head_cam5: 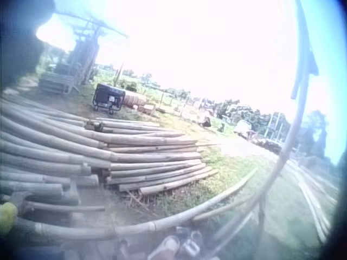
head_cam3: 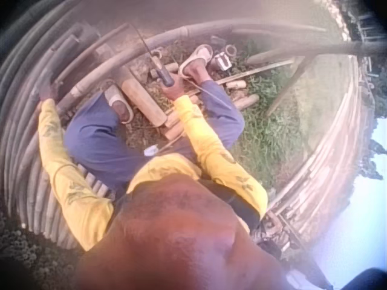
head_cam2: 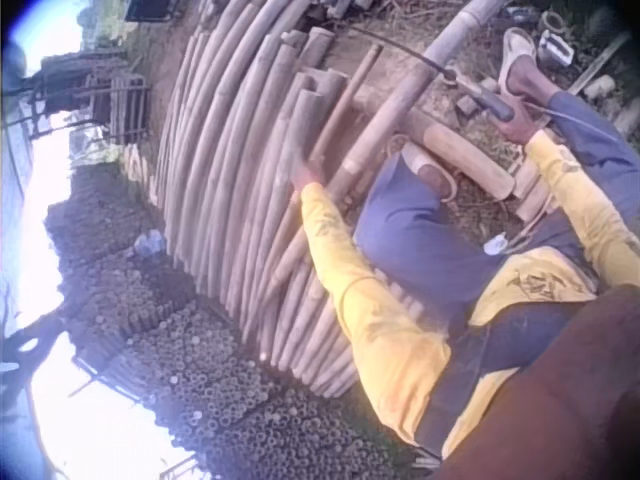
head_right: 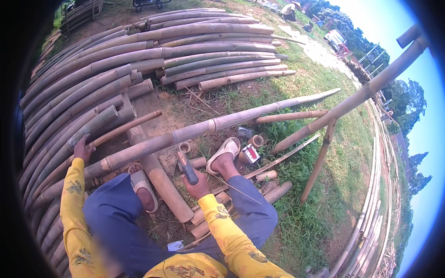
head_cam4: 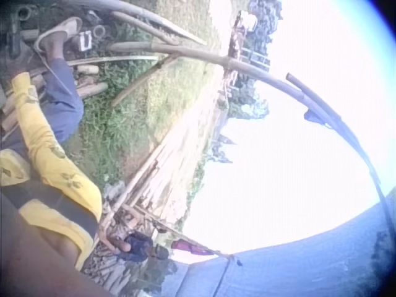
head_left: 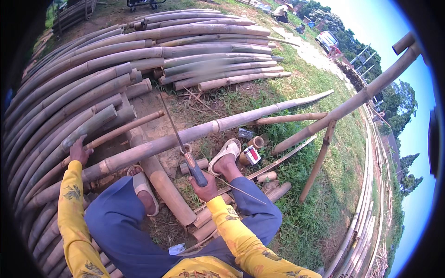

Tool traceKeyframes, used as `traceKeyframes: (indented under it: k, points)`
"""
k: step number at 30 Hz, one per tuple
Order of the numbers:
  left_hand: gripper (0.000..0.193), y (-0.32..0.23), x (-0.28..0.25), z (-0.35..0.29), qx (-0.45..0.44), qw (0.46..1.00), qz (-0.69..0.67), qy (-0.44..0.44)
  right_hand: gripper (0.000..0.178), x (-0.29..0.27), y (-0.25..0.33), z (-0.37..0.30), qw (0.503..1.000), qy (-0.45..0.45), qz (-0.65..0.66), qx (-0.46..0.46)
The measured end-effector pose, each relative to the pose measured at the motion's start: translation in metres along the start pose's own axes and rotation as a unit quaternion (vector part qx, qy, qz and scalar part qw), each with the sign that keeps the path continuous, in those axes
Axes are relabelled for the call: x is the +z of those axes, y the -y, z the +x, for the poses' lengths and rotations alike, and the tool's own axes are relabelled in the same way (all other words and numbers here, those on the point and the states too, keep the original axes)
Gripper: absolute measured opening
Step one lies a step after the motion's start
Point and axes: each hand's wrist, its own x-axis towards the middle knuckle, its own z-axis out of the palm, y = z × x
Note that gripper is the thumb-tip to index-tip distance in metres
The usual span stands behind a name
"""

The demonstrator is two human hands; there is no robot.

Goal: The person sits on the ground and uses a hand saw to cut a long bamboo pole into shorter sections. They repeatedly position the pole, saw through it, and move the cut pieces aside. The work area contains many stacked bamboo poles and cut segments.

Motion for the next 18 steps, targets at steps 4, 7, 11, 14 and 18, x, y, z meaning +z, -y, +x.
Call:
traceKeyframes:
  k: [4,7,11,14,18]
  points:
    - [0.052,-0.040,-0.005,-0.004,0.086,0.995,-0.005,-0.046,0.012,0.000,0.016,-0.008,1.000,-0.003,0.021,0.022]
    - [0.046,-0.058,-0.002,-0.027,0.172,0.984,0.010,-0.037,0.012,0.010,0.018,-0.007,0.999,-0.002,0.034,-0.002]
    - [0.056,-0.120,0.024,-0.037,0.276,0.960,0.012,-0.040,0.010,0.002,0.016,-0.005,0.999,-0.002,0.044,-0.002]
    - [0.075,-0.179,0.063,-0.036,0.344,0.939,0.008,-0.017,0.010,-0.002,0.016,-0.004,0.999,-0.004,0.043,0.003]
    - [0.084,-0.246,0.097,-0.028,0.325,0.940,0.062,0.077,0.010,-0.003,0.011,-0.002,0.999,-0.002,0.043,-0.008]
